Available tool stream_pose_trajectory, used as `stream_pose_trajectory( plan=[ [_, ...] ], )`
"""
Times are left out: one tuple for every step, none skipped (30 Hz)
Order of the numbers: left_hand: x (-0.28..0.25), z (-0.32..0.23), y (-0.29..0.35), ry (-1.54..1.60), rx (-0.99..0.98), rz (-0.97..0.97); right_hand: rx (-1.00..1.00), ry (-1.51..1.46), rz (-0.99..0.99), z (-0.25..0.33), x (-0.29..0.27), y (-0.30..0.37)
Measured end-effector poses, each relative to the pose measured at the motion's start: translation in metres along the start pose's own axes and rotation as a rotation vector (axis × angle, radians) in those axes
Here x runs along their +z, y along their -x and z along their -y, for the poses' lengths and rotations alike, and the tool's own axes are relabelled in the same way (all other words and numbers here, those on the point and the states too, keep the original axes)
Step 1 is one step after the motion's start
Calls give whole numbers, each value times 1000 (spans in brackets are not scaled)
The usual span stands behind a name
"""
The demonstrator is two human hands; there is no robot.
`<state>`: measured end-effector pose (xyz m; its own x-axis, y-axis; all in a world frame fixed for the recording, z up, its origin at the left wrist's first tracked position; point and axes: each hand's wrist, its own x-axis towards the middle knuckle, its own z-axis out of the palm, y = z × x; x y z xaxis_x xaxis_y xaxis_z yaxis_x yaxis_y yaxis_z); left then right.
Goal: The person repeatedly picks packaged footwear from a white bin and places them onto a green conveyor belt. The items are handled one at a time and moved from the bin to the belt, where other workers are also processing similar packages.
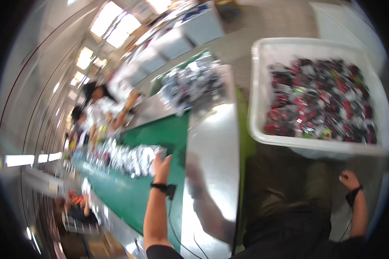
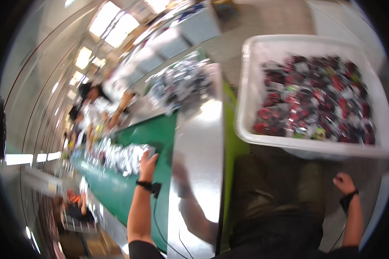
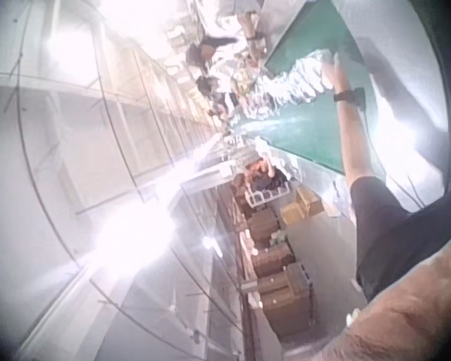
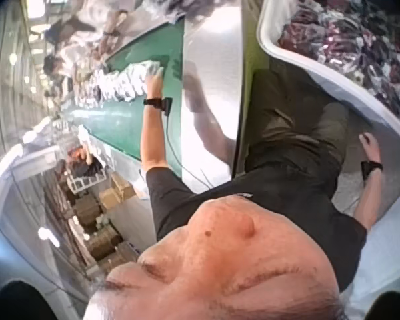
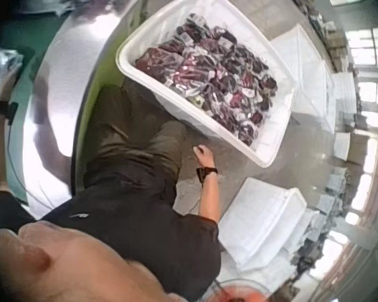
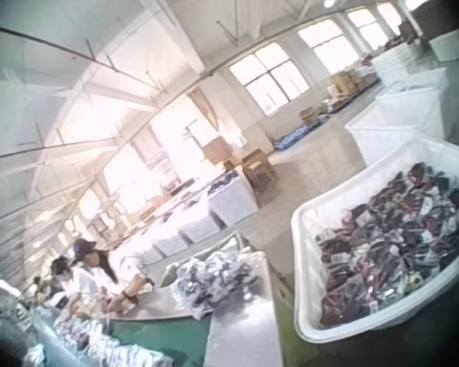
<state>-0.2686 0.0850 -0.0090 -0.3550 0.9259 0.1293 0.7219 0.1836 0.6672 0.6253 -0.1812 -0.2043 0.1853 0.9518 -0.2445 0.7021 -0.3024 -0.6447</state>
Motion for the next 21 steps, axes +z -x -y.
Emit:
stream_pose_trajectory(
  plan=[
    [-12, 23, -15, -25, -41, -115, -34, -67, 33, 11, -6, 7],
    [-25, 45, -24, -165, 111, -178, -45, -104, 39, 25, -7, 10],
    [-34, 61, -31, -284, 202, -207, -11, -160, 11, 41, -8, 15],
    [-44, 73, -36, -379, 158, -137, -50, -132, 32, 56, -12, 14],
    [-42, 81, -38, -350, 43, -82, -34, -142, 31, 72, -13, 15],
    [-37, 87, -31, -345, 46, -88, -53, -152, 34, 88, -13, 14],
    [-33, 87, -23, -469, 117, -84, -46, -109, 54, 103, -15, 11],
    [-32, 83, -14, -537, 175, -53, -55, -68, 79, 117, -16, 9],
    [-26, 75, -5, -534, 184, -68, -73, -74, 80, 129, -15, 7],
    [-22, 65, 7, -566, 168, -88, -98, -77, 88, 140, -15, 5],
    [-18, 53, 21, -586, 159, -58, -109, -56, 114, 150, -14, 3],
    [-14, 42, 36, -619, 198, -58, -139, -71, 115, 159, -13, 1],
    [-12, 30, 53, -676, 192, -17, -155, -65, 126, 165, -12, -1],
    [-11, 18, 66, -402, 86, 76, -147, -46, 146, 171, -11, -4],
    [-14, 6, 78, -135, -1, 164, -179, -65, 148, 177, -10, -5],
    [-17, -5, 90, 138, -74, 245, -186, -69, 158, 181, -8, -7],
    [-25, -13, 107, 281, -331, 273, -193, -73, 169, 185, -7, -8],
    [-27, -19, 114, 367, -408, 246, -220, -64, 168, 189, -7, -9],
    [-26, -22, 120, 480, -452, 206, -253, -52, 170, 193, -6, -12],
    [-29, -23, 126, 577, -529, 137, -294, -32, 173, 198, -6, -16],
    [-36, -23, 130, 668, -545, 83, -331, -31, 152, 202, -6, -18]
  ],
)
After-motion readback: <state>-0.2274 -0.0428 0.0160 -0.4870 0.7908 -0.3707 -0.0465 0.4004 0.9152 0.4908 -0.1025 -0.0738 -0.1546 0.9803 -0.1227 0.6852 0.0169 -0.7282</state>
